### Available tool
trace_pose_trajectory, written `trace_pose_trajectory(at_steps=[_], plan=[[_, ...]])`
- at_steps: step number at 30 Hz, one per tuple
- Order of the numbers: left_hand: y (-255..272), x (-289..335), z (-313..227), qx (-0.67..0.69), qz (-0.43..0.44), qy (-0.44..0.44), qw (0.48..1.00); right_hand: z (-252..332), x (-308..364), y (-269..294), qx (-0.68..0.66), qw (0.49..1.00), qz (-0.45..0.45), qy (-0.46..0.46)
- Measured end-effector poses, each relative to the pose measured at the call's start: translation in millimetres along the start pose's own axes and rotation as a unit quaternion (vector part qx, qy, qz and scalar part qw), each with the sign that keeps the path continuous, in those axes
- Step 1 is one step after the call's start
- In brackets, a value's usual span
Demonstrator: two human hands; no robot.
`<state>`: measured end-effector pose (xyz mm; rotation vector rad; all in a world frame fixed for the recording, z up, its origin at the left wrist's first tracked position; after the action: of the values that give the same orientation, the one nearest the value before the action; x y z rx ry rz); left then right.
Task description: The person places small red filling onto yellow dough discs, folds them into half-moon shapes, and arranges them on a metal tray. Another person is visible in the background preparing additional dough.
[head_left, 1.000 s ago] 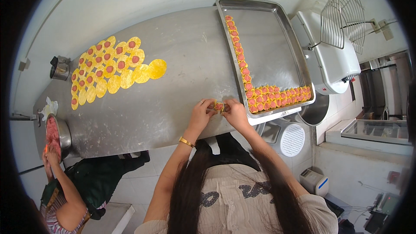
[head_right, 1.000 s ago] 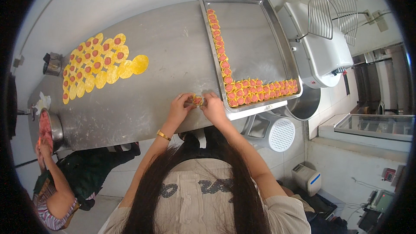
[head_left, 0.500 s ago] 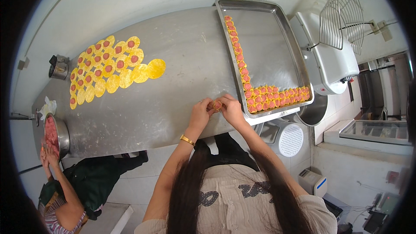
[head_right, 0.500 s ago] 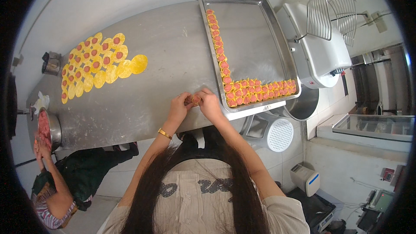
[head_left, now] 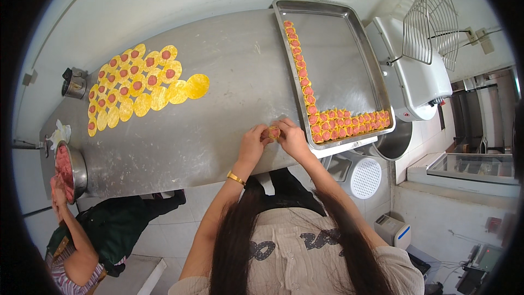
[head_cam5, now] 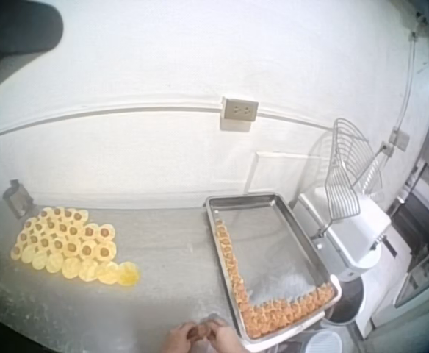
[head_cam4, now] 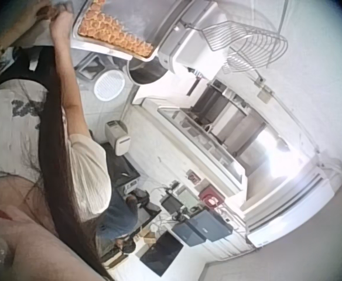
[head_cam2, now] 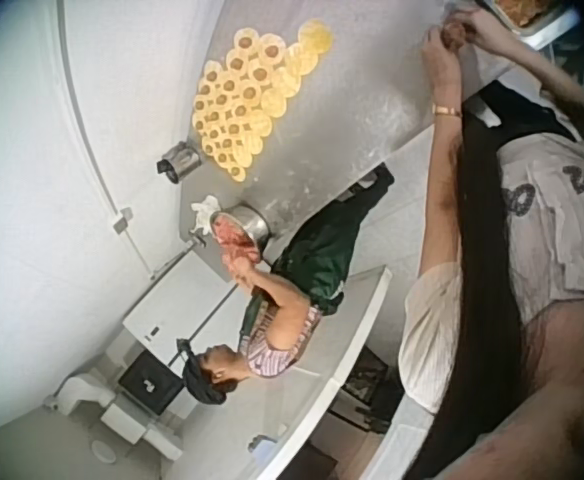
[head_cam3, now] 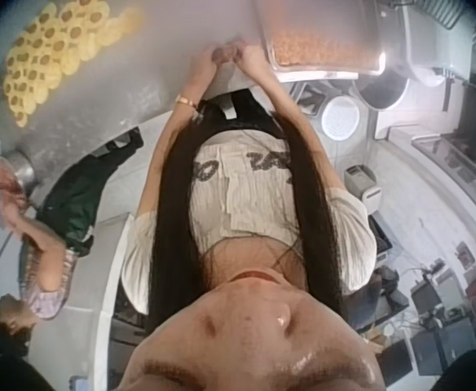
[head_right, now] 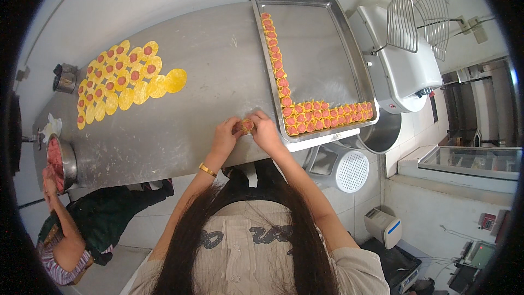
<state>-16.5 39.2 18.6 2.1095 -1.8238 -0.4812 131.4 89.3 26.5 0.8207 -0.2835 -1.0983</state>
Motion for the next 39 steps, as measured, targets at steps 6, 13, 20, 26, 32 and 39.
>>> trace_pose_trajectory(at_steps=[6,13,20,26,32,39], plan=[[-0.8,1.9,-4.4,-0.057,0.003,0.042,0.998,2.4,-1.6,0.6,0.002,1.000,0.017,0.018],[-2.2,0.1,-0.5,0.022,-0.033,0.003,0.999,2.2,0.2,0.6,0.019,0.999,0.011,-0.028],[-1.6,0.4,0.9,-0.019,-0.007,0.011,1.000,-0.2,-4.6,0.7,-0.016,0.999,0.045,0.014],[1.4,3.2,3.7,0.027,-0.022,0.032,0.999,6.5,-1.1,8.0,-0.007,0.997,0.077,-0.021],[8.1,6.0,9.4,0.026,-0.025,0.024,0.999,11.4,-8.0,5.8,0.020,0.995,0.091,0.046],[18.9,15.4,28.1,0.078,-0.091,0.081,0.990,16.7,-9.3,11.5,0.088,0.978,0.158,0.102]])
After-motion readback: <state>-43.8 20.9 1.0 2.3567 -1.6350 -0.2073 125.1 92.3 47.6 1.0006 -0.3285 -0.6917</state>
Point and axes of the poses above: each hand's wrist, its own x-axis away from the middle knuckle, its own y-axis out of the back of the hand, z = x × y, the point moved 1 cm from there along -x, towards the middle knuckle, and after that the axes turned 1 degree about x, right-handed, at the moved point
